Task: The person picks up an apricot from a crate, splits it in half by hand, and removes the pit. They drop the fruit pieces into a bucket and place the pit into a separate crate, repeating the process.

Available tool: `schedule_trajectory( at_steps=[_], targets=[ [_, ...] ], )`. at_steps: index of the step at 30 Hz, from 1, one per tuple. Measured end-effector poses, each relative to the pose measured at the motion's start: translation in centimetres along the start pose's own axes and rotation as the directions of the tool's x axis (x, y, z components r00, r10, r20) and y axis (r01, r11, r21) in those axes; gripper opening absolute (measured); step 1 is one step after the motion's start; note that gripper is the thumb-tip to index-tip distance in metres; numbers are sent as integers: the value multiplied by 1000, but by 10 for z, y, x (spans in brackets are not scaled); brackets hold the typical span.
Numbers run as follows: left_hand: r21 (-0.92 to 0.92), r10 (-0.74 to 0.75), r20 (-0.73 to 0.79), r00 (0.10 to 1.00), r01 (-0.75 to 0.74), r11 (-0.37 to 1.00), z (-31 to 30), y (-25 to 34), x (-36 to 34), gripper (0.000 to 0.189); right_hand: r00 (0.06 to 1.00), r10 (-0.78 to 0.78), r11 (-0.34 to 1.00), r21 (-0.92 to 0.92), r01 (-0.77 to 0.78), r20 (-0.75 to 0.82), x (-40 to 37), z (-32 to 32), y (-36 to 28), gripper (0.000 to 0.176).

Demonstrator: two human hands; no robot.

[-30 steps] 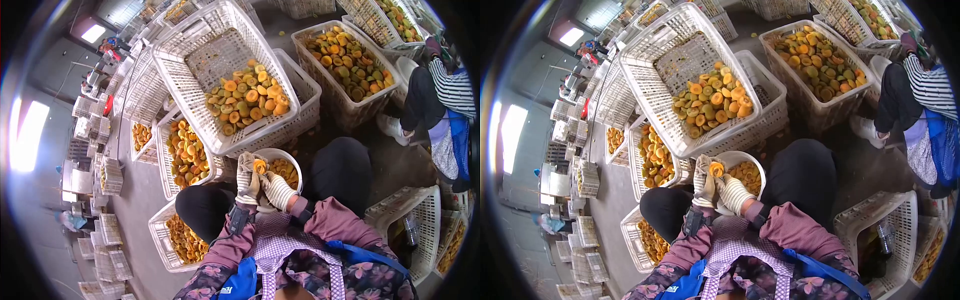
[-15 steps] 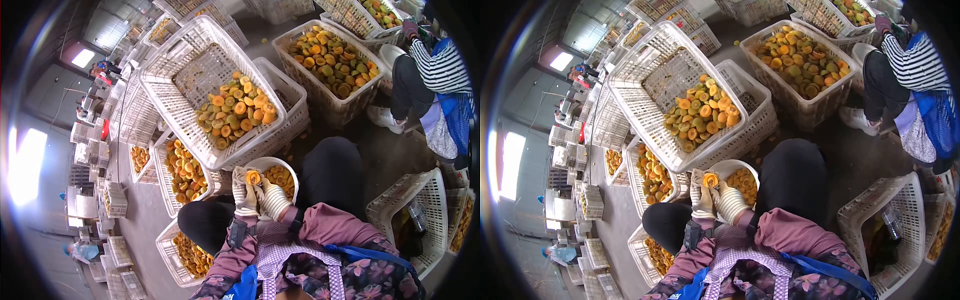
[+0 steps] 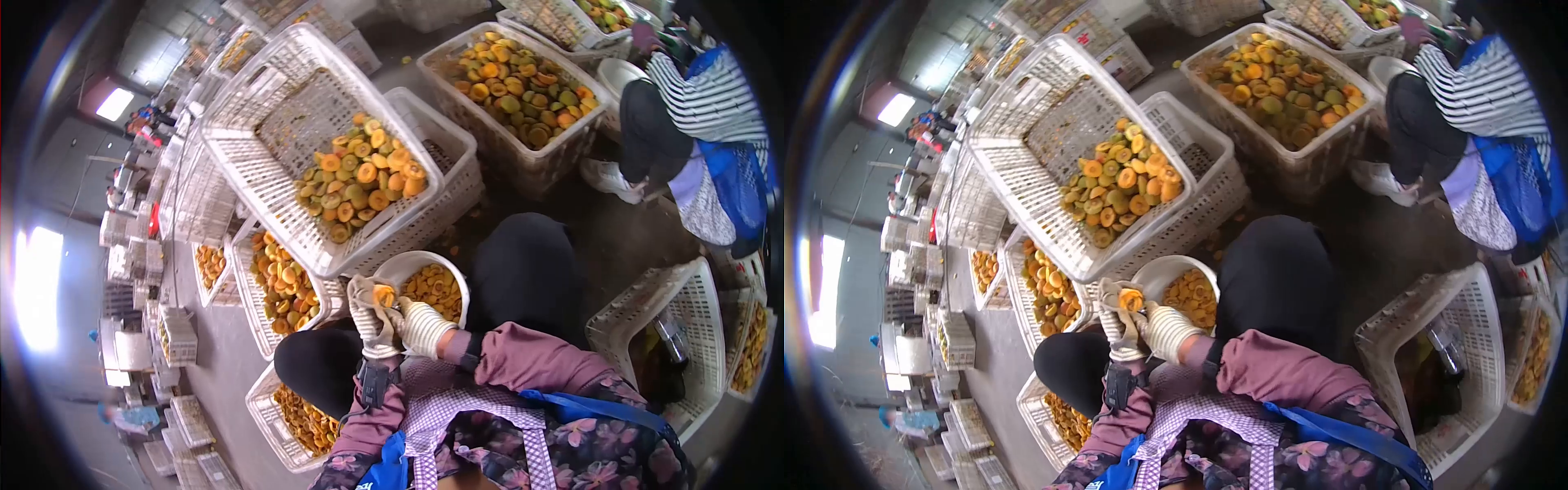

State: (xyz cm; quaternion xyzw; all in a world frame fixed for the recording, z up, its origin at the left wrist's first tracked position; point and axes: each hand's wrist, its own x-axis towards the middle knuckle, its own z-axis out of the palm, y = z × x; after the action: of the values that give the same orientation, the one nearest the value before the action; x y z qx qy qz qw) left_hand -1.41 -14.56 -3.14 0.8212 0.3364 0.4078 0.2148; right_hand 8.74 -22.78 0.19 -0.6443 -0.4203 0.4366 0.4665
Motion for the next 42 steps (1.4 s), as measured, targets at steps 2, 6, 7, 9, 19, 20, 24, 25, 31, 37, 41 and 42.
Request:
schedule_trajectory(
  at_steps=[2, 6, 7, 9, 19, 20, 24, 25, 31, 37, 41, 42],
  targets=[
    [-195, -120, 104, 987, 139, 971, -4, 22, 11, 41, 999, 34, 997, 64, -35, 10, 10, 8, 13, 42],
    [-710, -619, 236, 749, 568, 417, -3, 68, 39, 36, 993, 22, 943, 329, -59, 114, 4, -8, -4, 38],
    [-791, -657, 279, 700, 556, 256, 2, 62, 38, 36, 999, -13, 989, 146, 7, 41, 0, -9, -10, 39],
    [-785, -730, 406, 550, 619, 30, -4, 68, 42, 34, 996, 90, 990, -111, -89, 2, -4, -12, -20, 41],
    [-726, -635, 196, 747, 546, 419, -6, 52, 20, 33, 994, 100, 964, -251, -86, 43, -7, -13, -24, 46],
    [-713, -532, 162, 831, 471, 520, -6, 47, 18, 35, 991, 115, 963, -253, -93, 74, -7, -13, -23, 45],
    [-578, -441, 70, 895, 397, 713, -4, 29, 8, 40, 995, 46, 989, -142, -33, 83, -5, -7, -13, 39],
    [-471, -334, 25, 942, 306, 827, -9, 44, 18, 33, 997, 45, 987, -159, -34, 67, -3, -5, -12, 39],
    [-500, -319, 100, 942, 325, 803, -14, 37, 26, 26, 981, -83, 996, -8, 86, 176, 2, 2, 4, 41],
    [-369, -84, 472, 878, 283, 885, -29, 41, 54, 37, 926, 56, 985, 132, -113, 375, -10, -10, -12, 37],
    [-613, -444, 660, 606, 776, 148, -38, 52, 65, 36, 824, 187, 721, 495, -485, 536, -24, -15, -36, 36],
    [-865, -560, 467, 685, 486, -126, -42, 41, 69, 37, 767, 297, 612, 503, -611, 570, -25, -20, -45, 40]
  ],
)
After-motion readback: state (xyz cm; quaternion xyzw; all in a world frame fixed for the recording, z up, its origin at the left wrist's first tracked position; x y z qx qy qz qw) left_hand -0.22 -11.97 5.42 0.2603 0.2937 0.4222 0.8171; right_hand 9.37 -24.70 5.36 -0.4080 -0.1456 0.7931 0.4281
